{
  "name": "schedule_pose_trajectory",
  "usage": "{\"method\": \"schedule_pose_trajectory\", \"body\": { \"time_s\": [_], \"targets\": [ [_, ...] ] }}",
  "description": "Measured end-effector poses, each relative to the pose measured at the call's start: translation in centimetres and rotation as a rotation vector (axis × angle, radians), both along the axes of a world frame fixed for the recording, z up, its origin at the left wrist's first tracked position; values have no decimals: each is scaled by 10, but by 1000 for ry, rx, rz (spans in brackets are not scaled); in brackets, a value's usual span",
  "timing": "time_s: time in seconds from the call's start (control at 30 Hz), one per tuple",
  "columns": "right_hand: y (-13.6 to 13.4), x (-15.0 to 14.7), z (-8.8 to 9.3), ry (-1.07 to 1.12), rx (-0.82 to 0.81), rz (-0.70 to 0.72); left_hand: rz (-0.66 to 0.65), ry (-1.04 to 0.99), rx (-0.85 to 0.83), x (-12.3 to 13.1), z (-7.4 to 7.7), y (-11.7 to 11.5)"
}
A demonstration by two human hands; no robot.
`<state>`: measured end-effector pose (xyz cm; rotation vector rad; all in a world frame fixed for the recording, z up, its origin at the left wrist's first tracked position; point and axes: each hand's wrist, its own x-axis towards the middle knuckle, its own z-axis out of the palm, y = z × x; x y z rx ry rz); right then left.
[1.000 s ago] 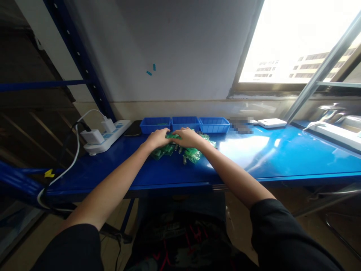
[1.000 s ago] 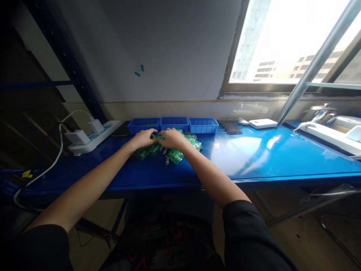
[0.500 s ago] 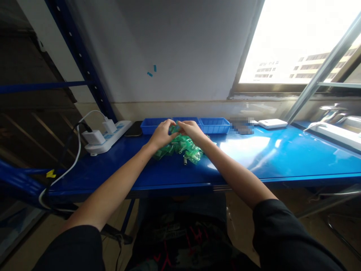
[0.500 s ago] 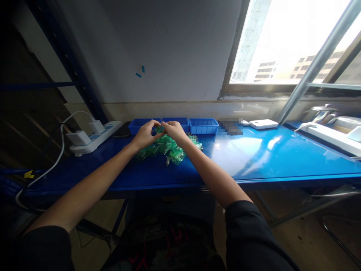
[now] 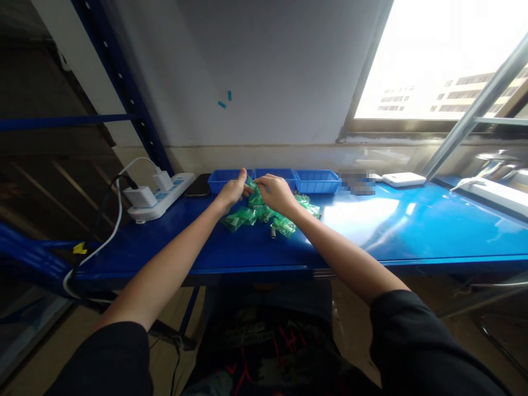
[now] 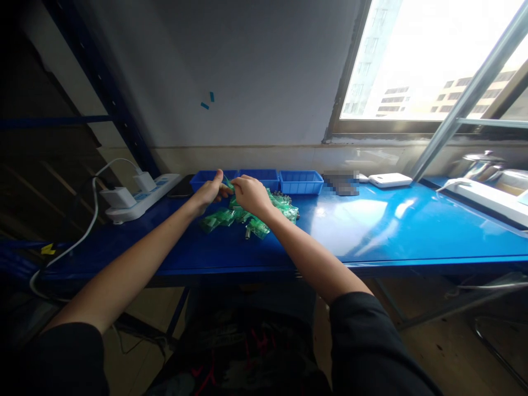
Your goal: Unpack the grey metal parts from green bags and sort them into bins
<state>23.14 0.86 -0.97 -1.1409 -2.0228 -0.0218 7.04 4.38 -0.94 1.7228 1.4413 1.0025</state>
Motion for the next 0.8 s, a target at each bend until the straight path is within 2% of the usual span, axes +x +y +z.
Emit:
{"method": "schedule_pose_trajectory", "body": {
  "time_s": [0.13, 0.23, 0.3, 0.4, 0.47, 0.53, 0.6, 0.67, 0.8],
  "targets": [
    [-5, -4, -1, -110, 18, 58, -38, -297, -248, -6, 3, 2],
    [-4, -1, 1, -117, 11, 62, -68, -406, -210, -6, 3, 1],
    [-3, 4, 4, -25, -66, 17, -87, -352, -80, -5, 2, 1],
    [-1, 13, 6, 285, -336, -42, -108, -153, 247, -3, -3, -1],
    [1, 18, 5, 545, -541, 21, -145, 36, 498, 0, -5, -4],
    [3, 21, 4, 778, -683, 115, -227, 188, 670, 4, -6, -8],
    [5, 21, 2, 927, -745, 152, -307, 264, 742, 8, -6, -12],
    [7, 20, 0, 970, -727, 130, -342, 308, 755, 10, -6, -14],
    [11, 19, -5, 851, -547, 45, -373, 367, 658, 12, -9, -15]
  ]
}}
